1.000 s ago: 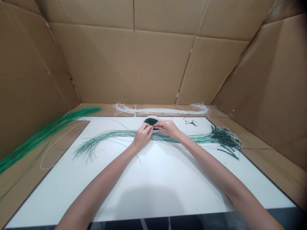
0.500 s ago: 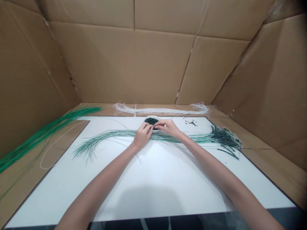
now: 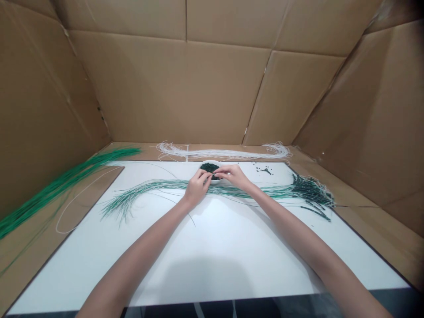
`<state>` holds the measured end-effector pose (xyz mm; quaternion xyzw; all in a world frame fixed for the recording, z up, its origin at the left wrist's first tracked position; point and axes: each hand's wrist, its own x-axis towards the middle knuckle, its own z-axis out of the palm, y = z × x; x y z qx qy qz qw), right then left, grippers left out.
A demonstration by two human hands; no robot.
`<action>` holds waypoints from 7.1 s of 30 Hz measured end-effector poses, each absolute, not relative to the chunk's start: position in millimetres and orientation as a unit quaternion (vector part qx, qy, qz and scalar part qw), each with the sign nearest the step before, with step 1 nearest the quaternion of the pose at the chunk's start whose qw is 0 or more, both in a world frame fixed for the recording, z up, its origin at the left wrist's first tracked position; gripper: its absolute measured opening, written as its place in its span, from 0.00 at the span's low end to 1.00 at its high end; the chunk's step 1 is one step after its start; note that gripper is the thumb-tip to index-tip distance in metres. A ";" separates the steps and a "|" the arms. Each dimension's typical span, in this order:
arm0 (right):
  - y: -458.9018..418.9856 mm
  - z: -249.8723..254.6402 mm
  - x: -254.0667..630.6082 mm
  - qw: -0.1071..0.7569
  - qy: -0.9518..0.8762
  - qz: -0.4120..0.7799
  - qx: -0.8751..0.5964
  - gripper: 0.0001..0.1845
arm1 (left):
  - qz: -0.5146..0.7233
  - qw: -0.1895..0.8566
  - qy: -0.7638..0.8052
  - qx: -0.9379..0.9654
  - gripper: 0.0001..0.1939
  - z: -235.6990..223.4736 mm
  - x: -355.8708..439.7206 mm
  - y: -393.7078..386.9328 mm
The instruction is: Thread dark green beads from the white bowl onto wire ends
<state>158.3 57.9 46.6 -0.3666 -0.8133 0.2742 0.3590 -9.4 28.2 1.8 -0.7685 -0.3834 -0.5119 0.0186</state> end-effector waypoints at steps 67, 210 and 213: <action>69.2 31.6 148.7 0.395 -0.772 0.358 -0.346 0.12 | -0.547 -0.088 -0.440 -0.707 0.05 7.0 -11.4 27.2; 66.4 38.6 155.6 0.411 -0.765 0.339 -0.361 0.12 | -0.555 -0.059 -0.412 -0.720 0.05 4.0 -10.7 26.3; 66.0 39.2 155.3 0.409 -0.766 0.339 -0.362 0.12 | -0.553 -0.059 -0.412 -0.722 0.05 3.5 -10.8 26.7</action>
